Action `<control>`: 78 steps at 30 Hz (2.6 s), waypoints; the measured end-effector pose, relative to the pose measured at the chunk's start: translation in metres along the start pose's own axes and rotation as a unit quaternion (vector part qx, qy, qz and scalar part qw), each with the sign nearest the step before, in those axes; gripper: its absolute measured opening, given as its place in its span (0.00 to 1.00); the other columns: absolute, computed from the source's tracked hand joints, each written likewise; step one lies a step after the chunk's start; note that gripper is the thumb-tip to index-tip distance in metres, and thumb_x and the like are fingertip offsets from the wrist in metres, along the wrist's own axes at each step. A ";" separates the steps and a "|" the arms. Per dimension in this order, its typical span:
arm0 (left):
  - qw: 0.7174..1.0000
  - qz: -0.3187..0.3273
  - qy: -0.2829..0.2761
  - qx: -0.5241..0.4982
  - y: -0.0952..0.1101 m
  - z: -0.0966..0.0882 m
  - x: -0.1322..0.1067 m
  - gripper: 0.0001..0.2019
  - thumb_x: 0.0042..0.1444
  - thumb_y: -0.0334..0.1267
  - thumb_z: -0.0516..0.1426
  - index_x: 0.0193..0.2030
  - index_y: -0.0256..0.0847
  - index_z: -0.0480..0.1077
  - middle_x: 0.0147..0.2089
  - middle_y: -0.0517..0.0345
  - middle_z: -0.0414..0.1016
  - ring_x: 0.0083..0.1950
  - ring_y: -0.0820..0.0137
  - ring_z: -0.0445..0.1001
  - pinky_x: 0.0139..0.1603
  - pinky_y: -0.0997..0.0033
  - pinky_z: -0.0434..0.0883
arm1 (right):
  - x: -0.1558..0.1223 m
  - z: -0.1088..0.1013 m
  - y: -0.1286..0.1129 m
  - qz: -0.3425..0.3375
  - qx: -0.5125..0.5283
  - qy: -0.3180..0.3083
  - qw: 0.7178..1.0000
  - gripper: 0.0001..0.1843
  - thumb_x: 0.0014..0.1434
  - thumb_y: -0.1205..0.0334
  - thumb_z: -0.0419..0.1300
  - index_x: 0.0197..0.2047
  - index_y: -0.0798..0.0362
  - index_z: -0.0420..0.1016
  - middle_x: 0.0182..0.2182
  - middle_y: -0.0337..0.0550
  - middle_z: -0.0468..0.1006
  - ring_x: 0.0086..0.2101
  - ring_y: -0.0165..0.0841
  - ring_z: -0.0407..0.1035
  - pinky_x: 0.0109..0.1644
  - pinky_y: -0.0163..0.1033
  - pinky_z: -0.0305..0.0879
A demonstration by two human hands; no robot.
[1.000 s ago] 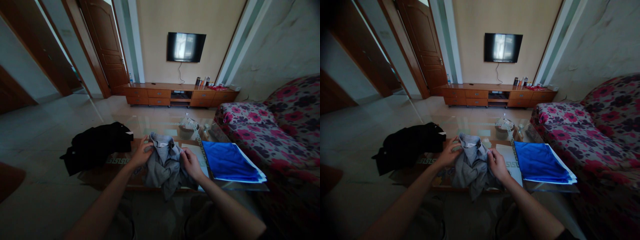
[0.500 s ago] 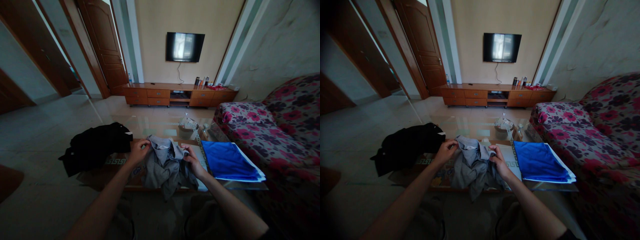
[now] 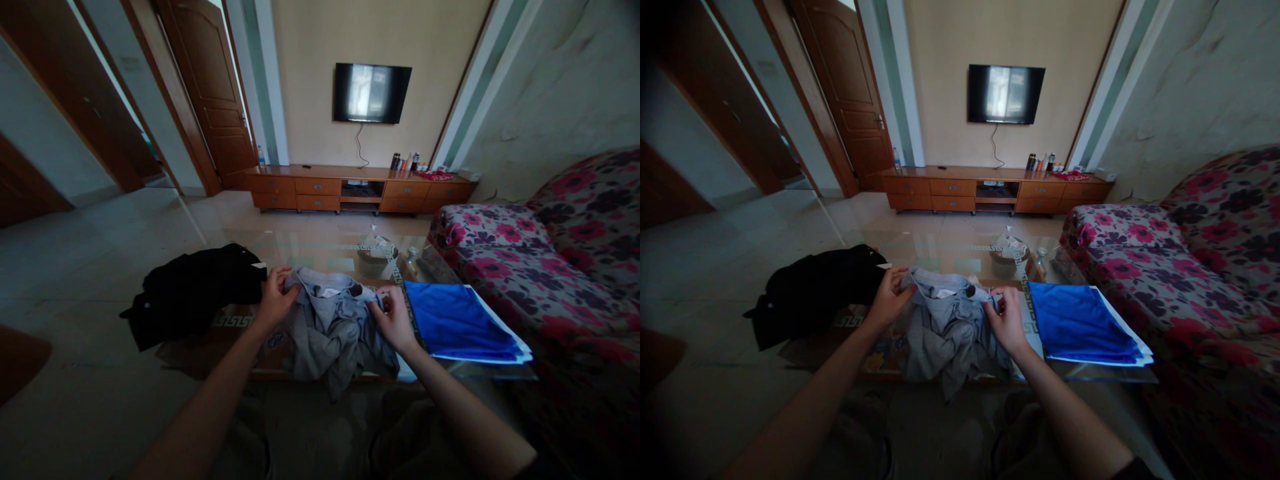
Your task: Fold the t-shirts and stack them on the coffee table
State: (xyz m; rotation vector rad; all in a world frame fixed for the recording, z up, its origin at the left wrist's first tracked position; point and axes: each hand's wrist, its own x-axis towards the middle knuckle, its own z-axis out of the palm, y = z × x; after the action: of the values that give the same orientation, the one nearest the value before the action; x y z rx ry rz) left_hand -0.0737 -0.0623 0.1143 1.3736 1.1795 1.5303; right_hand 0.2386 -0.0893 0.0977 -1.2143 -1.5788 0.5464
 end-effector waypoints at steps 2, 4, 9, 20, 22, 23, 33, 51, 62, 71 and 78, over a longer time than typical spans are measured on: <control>1.000 -0.022 0.001 0.001 -0.001 -0.002 0.002 0.28 0.50 0.43 0.68 0.57 0.40 0.67 0.49 0.48 0.79 0.48 0.62 0.79 0.50 0.64 0.74 | 0.000 -0.002 0.000 -0.014 -0.037 0.009 0.999 0.15 0.62 0.47 0.62 0.44 0.49 0.73 0.42 0.46 0.69 0.33 0.35 0.64 0.38 0.42 0.67; 0.999 -0.039 0.003 0.014 -0.001 -0.005 0.003 0.27 0.48 0.45 0.69 0.54 0.37 0.72 0.50 0.46 0.80 0.49 0.60 0.79 0.50 0.62 0.74 | 0.001 -0.002 0.000 -0.013 -0.056 0.019 0.998 0.18 0.61 0.45 0.63 0.45 0.50 0.76 0.41 0.47 0.70 0.31 0.34 0.63 0.37 0.43 0.67; 0.998 -0.054 -0.005 0.029 -0.001 -0.009 0.003 0.25 0.46 0.47 0.70 0.50 0.36 0.77 0.48 0.48 0.81 0.47 0.58 0.80 0.49 0.61 0.75 | 0.002 0.001 0.007 0.011 -0.098 0.021 0.995 0.24 0.57 0.42 0.66 0.46 0.52 0.80 0.41 0.49 0.71 0.32 0.37 0.66 0.41 0.46 0.68; 0.998 -0.016 -0.063 0.010 0.009 -0.009 -0.001 0.19 0.48 0.43 0.68 0.46 0.39 0.78 0.48 0.49 0.81 0.50 0.59 0.78 0.54 0.60 0.73 | 0.003 0.000 0.030 0.045 -0.116 -0.011 0.992 0.19 0.55 0.46 0.66 0.42 0.52 0.83 0.39 0.49 0.76 0.40 0.45 0.71 0.47 0.48 0.69; 0.998 0.004 -0.063 0.027 0.010 -0.008 -0.001 0.16 0.50 0.43 0.67 0.45 0.40 0.78 0.46 0.51 0.81 0.48 0.61 0.78 0.54 0.61 0.73 | 0.002 0.002 0.029 0.051 -0.110 -0.021 0.992 0.19 0.55 0.46 0.66 0.41 0.52 0.83 0.38 0.48 0.77 0.40 0.44 0.71 0.46 0.48 0.69; 0.997 0.015 -0.063 0.035 0.009 -0.008 -0.001 0.15 0.51 0.42 0.66 0.45 0.40 0.78 0.46 0.51 0.80 0.48 0.61 0.78 0.53 0.62 0.73 | 0.001 0.002 0.028 0.051 -0.109 -0.028 0.992 0.18 0.55 0.46 0.66 0.40 0.52 0.82 0.38 0.48 0.77 0.40 0.44 0.71 0.45 0.47 0.69; 0.979 0.000 -0.102 0.177 -0.002 -0.027 0.007 0.12 0.52 0.44 0.62 0.41 0.41 0.78 0.40 0.56 0.80 0.42 0.62 0.77 0.44 0.67 0.72 | 0.006 -0.013 0.009 0.034 -0.059 0.022 0.997 0.14 0.63 0.49 0.57 0.37 0.51 0.73 0.36 0.45 0.73 0.37 0.39 0.68 0.41 0.42 0.65; 0.911 0.132 -0.076 0.384 0.136 -0.087 -0.016 0.14 0.61 0.49 0.54 0.43 0.42 0.72 0.34 0.59 0.75 0.35 0.66 0.71 0.37 0.70 0.65 | 0.014 -0.112 -0.130 0.036 0.066 -0.130 0.989 0.20 0.63 0.40 0.58 0.41 0.49 0.66 0.29 0.33 0.64 0.29 0.30 0.58 0.32 0.35 0.57; 0.858 0.232 0.010 0.458 0.271 -0.103 -0.046 0.20 0.68 0.51 0.46 0.40 0.41 0.73 0.34 0.59 0.75 0.37 0.65 0.72 0.38 0.70 0.65 | 0.021 -0.211 -0.239 0.038 -0.053 -0.445 0.893 0.24 0.48 0.44 0.73 0.40 0.55 0.79 0.36 0.41 0.78 0.36 0.37 0.72 0.40 0.38 0.67; 0.808 0.210 -0.218 0.505 0.335 -0.128 -0.059 0.20 0.55 0.58 0.61 0.40 0.42 0.76 0.37 0.59 0.79 0.39 0.64 0.74 0.41 0.71 0.68 | 0.048 -0.256 -0.246 -0.189 -0.424 -0.190 0.865 0.14 0.63 0.59 0.57 0.43 0.54 0.82 0.38 0.46 0.83 0.36 0.38 0.75 0.42 0.38 0.67; 0.809 0.178 -0.182 0.530 0.330 -0.156 -0.045 0.18 0.61 0.51 0.53 0.43 0.42 0.79 0.43 0.56 0.82 0.44 0.62 0.76 0.49 0.66 0.70 | 0.045 -0.257 -0.235 -0.224 -0.475 -0.106 0.844 0.17 0.61 0.71 0.54 0.49 0.58 0.80 0.48 0.53 0.81 0.45 0.41 0.76 0.50 0.39 0.68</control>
State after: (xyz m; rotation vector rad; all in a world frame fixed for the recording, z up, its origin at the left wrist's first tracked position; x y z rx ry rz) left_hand -0.2071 -0.2244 0.4165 2.5958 1.6555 0.6571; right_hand 0.3707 -0.1969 0.4050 -1.4140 -2.3511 -0.5150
